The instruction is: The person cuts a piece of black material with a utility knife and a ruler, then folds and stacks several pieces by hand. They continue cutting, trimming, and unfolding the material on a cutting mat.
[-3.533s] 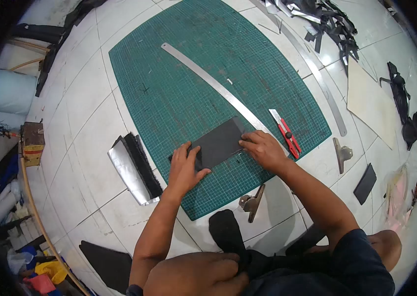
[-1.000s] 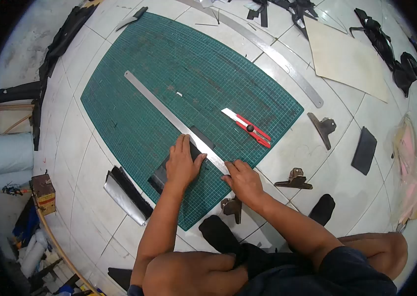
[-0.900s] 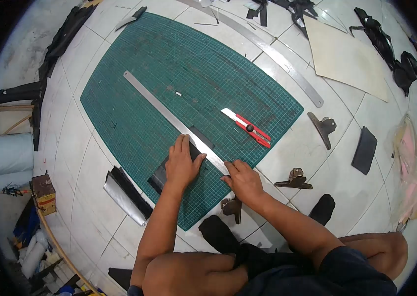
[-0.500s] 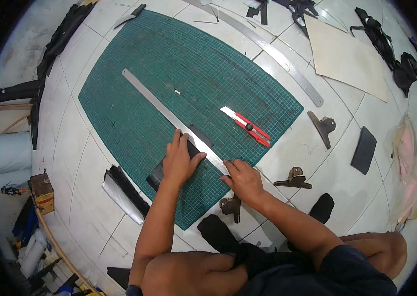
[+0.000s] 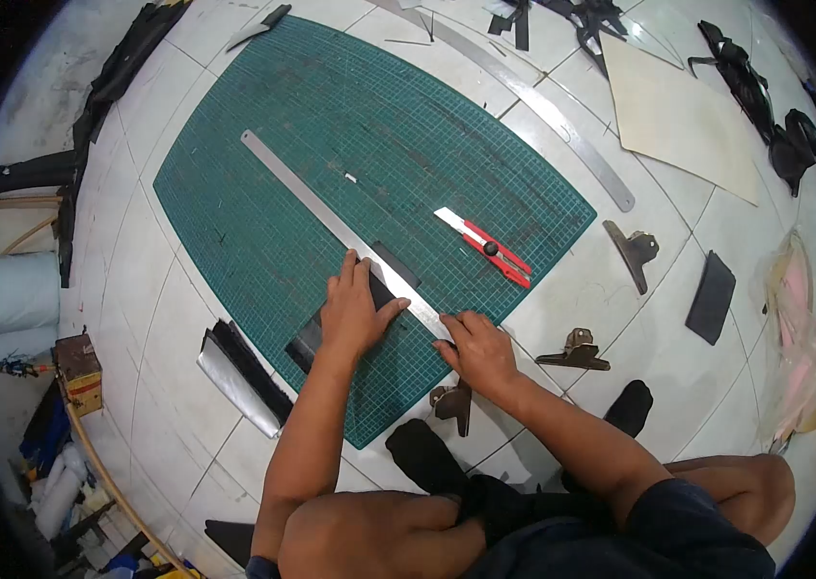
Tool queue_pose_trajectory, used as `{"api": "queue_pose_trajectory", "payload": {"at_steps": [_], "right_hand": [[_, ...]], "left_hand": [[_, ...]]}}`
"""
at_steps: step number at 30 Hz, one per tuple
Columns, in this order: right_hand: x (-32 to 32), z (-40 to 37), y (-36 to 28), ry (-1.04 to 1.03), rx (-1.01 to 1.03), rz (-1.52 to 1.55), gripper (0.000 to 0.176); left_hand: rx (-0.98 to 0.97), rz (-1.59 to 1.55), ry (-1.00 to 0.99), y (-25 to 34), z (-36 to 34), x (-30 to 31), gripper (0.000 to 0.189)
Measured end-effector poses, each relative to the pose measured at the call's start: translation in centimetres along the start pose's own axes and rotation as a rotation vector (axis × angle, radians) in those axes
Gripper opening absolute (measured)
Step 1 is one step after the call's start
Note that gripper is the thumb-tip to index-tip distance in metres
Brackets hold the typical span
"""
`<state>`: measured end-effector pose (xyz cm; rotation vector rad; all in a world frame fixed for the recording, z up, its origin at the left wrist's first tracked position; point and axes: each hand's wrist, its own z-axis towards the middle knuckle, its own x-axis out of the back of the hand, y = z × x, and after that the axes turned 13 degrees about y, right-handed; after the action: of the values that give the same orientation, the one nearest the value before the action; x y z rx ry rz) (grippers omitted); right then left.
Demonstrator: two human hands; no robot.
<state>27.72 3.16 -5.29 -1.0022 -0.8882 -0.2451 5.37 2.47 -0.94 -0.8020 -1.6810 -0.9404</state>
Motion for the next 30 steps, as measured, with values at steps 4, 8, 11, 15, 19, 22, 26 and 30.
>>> {"api": "queue_pose_trajectory", "payload": {"at_steps": [4,8,11,15,19,22,26,30], "right_hand": [[1.2,1.3,-0.2,-0.112,-0.106,0.051,0.047],[1.9,5.6,2.5,0.200,-0.110,-0.175,0.046],[2.6,7.3,5.3,0.150,-0.125,-0.311,0.043],[3.0,8.3,5.2,0.021,-0.173,-0.157,0.034],[2.1,8.6,0.7,-0.197,-0.376,-0.025,0.031],[0.3,8.8,-1.4,-0.232,-0.282,-0.022,0.034],[-0.9,9.7,-3.0,-0.322,-0.187,-0.060,0.036],[-1.4,10.3,-3.8,-0.446,-0.175,-0.112,0.032]], "left_hand": [[0.007,0.004,-0.020,0.3,0.4,0.1,0.092],[0.010,-0.011,-0.005,-0.1,0.7,-0.3,0.099],[0.020,-0.055,0.024,0.0,0.8,-0.1,0.104],[-0.003,-0.005,0.009,0.4,1.0,0.2,0.106],[0.012,-0.039,0.009,0.4,0.8,0.6,0.105],[-0.009,-0.049,0.039,0.1,0.8,0.3,0.105],[0.000,-0.043,0.034,0.1,0.8,0.3,0.105],[0.040,-0.073,-0.007,0.2,0.9,0.7,0.106]]}}
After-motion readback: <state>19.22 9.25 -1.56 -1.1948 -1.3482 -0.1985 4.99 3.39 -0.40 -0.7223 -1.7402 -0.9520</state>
